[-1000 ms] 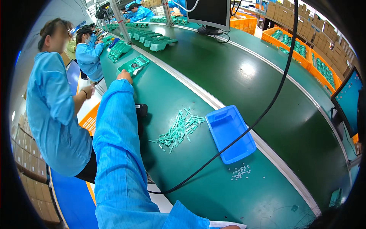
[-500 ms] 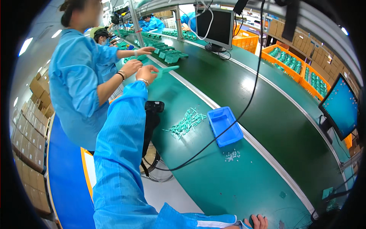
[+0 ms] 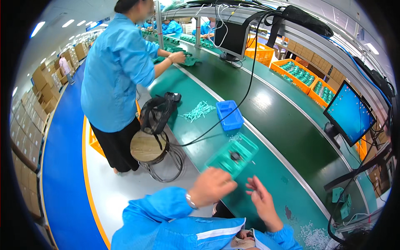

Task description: The person assembles internal components and small white parts into a green electronic housing by hand, working on a factory assembly line.

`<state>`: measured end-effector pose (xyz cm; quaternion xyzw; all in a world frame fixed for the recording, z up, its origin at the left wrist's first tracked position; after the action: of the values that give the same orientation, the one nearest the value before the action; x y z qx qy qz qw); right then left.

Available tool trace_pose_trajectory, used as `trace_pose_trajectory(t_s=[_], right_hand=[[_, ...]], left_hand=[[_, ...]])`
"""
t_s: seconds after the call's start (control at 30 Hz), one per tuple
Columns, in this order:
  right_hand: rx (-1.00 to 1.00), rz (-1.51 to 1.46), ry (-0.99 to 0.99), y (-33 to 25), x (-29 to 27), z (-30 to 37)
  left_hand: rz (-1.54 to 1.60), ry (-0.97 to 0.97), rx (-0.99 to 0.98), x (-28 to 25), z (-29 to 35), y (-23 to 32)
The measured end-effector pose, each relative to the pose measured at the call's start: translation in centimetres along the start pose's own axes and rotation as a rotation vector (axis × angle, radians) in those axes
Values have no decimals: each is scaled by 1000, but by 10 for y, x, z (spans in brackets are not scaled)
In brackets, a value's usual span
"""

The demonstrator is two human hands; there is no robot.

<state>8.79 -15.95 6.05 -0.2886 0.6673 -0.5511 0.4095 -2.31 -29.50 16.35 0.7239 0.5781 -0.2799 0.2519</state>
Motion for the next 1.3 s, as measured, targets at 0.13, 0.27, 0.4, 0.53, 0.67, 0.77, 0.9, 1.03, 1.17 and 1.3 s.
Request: trace_pose_trajectory(t_s=[0.13,0.27,0.4,0.53,0.67,0.77,0.9,1.03,1.17,1.3], right_hand=[[233,-446,-2,33,-5,-7],[188,-211,78,57,-44,-10],[217,199,48,33,-83,-12],[224,371,-15,54,-108,-13],[198,508,-58,51,-110,-19],[180,536,37,44,-114,-12],[61,542,169,10,-124,8],[77,606,165,-13,-126,34],[50,662,194,-34,-124,53],[78,629,281,-46,-134,74]], left_hand=[[126,35,-15,57,-4,69],[229,52,42,79,-15,92],[124,58,-75,63,-8,2],[-188,101,-413,53,24,-194],[-343,-33,-550,73,38,-310],[-433,-145,-559,88,36,-343],[-515,-357,-500,114,31,-366],[-466,-491,-508,131,17,-378],[-426,-455,-489,122,22,-385],[-44,-29,-717,85,8,-369]])
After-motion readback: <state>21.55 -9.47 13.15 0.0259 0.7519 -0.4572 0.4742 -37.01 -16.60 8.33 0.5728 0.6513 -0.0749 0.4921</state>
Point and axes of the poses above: each hand's wrist, its own z-axis away from the middle knuckle, its own x-axis out of the palm, y = z × x, the point moved 10 cm from there along -z, towards the middle knuckle, and after that the axes turned 5 degrees about x, right-handed, at the moved point
